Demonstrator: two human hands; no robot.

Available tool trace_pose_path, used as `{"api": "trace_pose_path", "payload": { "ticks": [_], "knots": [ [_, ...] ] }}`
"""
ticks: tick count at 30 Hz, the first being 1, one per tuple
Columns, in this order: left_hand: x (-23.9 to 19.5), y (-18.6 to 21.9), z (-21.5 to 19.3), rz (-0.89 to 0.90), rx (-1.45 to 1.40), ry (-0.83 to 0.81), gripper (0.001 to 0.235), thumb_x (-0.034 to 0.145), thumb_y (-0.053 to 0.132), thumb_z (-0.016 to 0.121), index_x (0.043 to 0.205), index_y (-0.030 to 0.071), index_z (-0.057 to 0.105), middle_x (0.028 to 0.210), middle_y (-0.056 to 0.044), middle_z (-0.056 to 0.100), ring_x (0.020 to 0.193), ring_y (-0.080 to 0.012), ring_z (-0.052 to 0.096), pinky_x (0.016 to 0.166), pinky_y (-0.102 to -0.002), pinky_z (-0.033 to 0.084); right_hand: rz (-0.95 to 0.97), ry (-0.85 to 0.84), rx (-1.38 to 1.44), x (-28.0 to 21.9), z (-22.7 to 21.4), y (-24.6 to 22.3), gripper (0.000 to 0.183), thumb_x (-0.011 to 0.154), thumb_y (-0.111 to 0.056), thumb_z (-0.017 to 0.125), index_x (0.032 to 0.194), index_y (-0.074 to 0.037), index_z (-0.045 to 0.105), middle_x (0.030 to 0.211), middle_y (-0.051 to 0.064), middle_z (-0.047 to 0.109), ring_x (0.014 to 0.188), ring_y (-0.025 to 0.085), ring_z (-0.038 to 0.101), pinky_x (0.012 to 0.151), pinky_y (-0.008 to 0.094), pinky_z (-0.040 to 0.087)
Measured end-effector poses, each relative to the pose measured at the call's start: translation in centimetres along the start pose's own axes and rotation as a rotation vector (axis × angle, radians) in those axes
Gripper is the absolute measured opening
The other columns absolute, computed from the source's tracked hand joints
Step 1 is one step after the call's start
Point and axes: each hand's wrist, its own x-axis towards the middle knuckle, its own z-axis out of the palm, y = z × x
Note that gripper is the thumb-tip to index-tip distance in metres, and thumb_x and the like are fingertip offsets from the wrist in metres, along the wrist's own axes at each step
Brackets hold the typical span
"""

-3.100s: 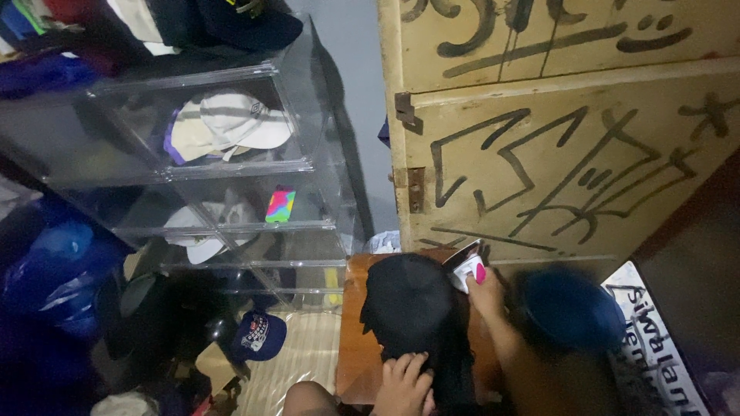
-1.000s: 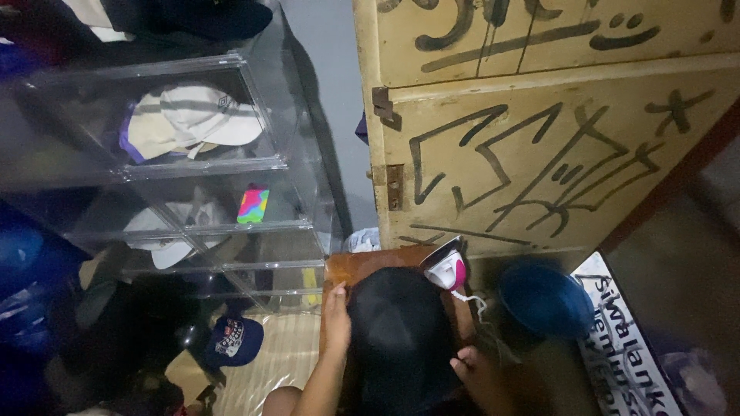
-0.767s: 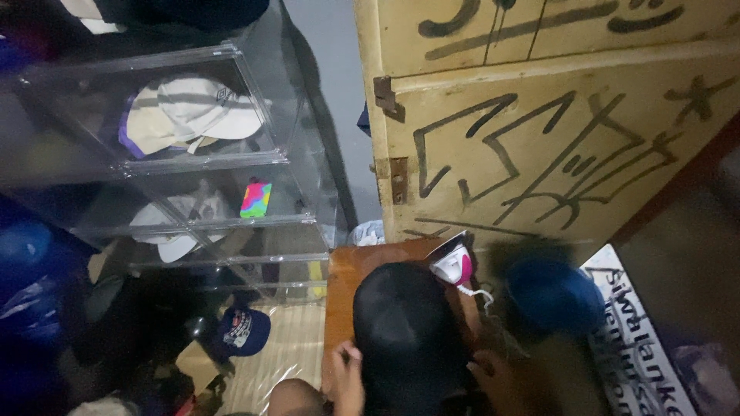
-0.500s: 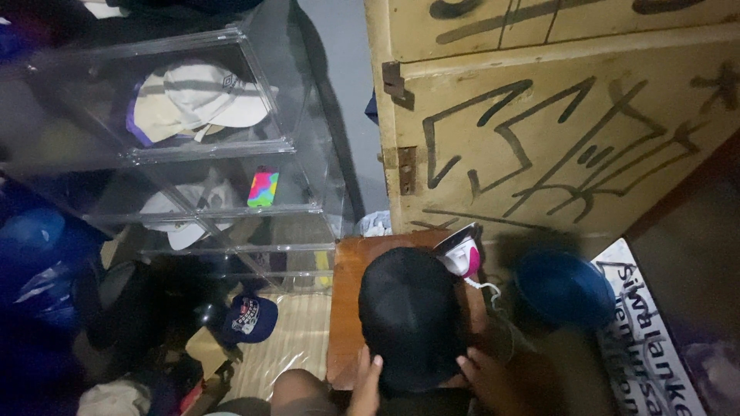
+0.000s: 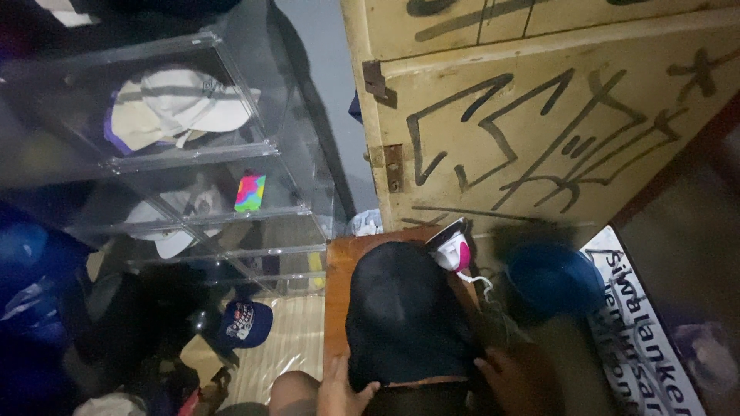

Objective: The person irons a black garment on a small wooden board using a handheld electric iron. They hold the fabric with one hand and move the iron back and forth across the surface, occasionally repositioning the garment to cover different areas.

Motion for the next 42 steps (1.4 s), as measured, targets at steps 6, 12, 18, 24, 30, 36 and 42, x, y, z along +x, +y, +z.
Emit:
{"api": "trace_pose_path", "payload": {
  "ticks": [6,12,18,24,30,36,42],
  "knots": [
    [1.1,-2.4,2.4,0.279,0.145,0.255,0.102,0.062,0.032,0.085,0.143,0.019,0.023,0.143,-0.013,0.029,0.129,-0.0309,0.034,0.103,-0.040,0.035,-0.553,0.153,-0.630,-6.8,-5.9,-6.7,0.041,0.066,-0.052,0.070,0.103,-0.036,0.064,0.073,-0.011,0.073,0.078,0.015,0.069,0.078,0.034,0.051],
    [0.8,-3.4,4.5,0.473,0.308,0.331,0.049,0.069,0.059,0.065,0.102,0.022,0.059,0.113,-0.006,0.048,0.102,-0.0311,0.046,0.074,-0.046,0.039,-0.557,0.098,-0.823,-11.0,-7.7,-10.4,0.021,0.072,-0.050,0.061,0.070,-0.029,0.066,0.074,0.001,0.065,0.074,0.026,0.063,0.066,0.043,0.048],
    [0.3,-2.6,2.3,0.904,0.225,0.502,0.022,0.064,0.027,0.071,0.079,0.014,0.062,0.089,-0.003,0.058,0.077,-0.0256,0.053,0.061,-0.043,0.035,-0.502,0.118,-0.748,-13.3,-7.8,-12.1,0.024,0.079,-0.036,0.047,0.066,-0.026,0.065,0.071,0.003,0.065,0.070,0.025,0.064,0.062,0.040,0.049],
    [-0.9,-2.7,2.3,0.860,-0.159,0.112,0.025,0.079,0.016,0.045,0.097,0.007,0.060,0.080,-0.008,0.053,0.077,-0.0224,0.052,0.067,-0.034,0.039,-0.312,-0.009,-0.884,-18.3,-8.8,-17.7,0.019,0.083,-0.041,0.047,0.092,-0.035,0.063,0.098,-0.001,0.061,0.094,0.024,0.060,0.081,0.037,0.048],
    [-0.5,-0.6,2.2,0.470,-0.040,-0.104,0.024,0.076,0.024,0.062,0.098,0.017,0.055,0.095,-0.003,0.049,0.088,-0.0173,0.055,0.075,-0.032,0.045,-0.552,-0.229,-0.792,-3.2,1.2,-4.3,0.055,0.070,-0.030,0.074,0.120,-0.023,0.053,0.118,0.001,0.053,0.112,0.019,0.052,0.098,0.035,0.039],
    [-0.2,0.2,0.5,0.573,0.176,-0.192,0.017,0.079,0.014,0.066,0.088,0.014,0.051,0.092,-0.005,0.050,0.089,-0.0226,0.050,0.074,-0.035,0.040,-0.627,0.070,-0.717,-3.4,2.7,-4.1,0.025,0.075,-0.043,0.069,0.087,-0.023,0.060,0.091,-0.002,0.058,0.090,0.018,0.058,0.077,0.032,0.047],
    [-0.3,0.3,-0.2,0.769,0.166,-0.073,0.023,0.065,0.007,0.069,0.076,0.014,0.051,0.079,-0.004,0.053,0.073,-0.0208,0.053,0.060,-0.033,0.040,-0.392,-0.259,-0.934,-9.5,-2.7,-11.1,0.035,0.087,-0.046,0.052,0.120,-0.033,0.049,0.120,-0.012,0.053,0.115,0.010,0.049,0.104,0.036,0.033]
  ]
}}
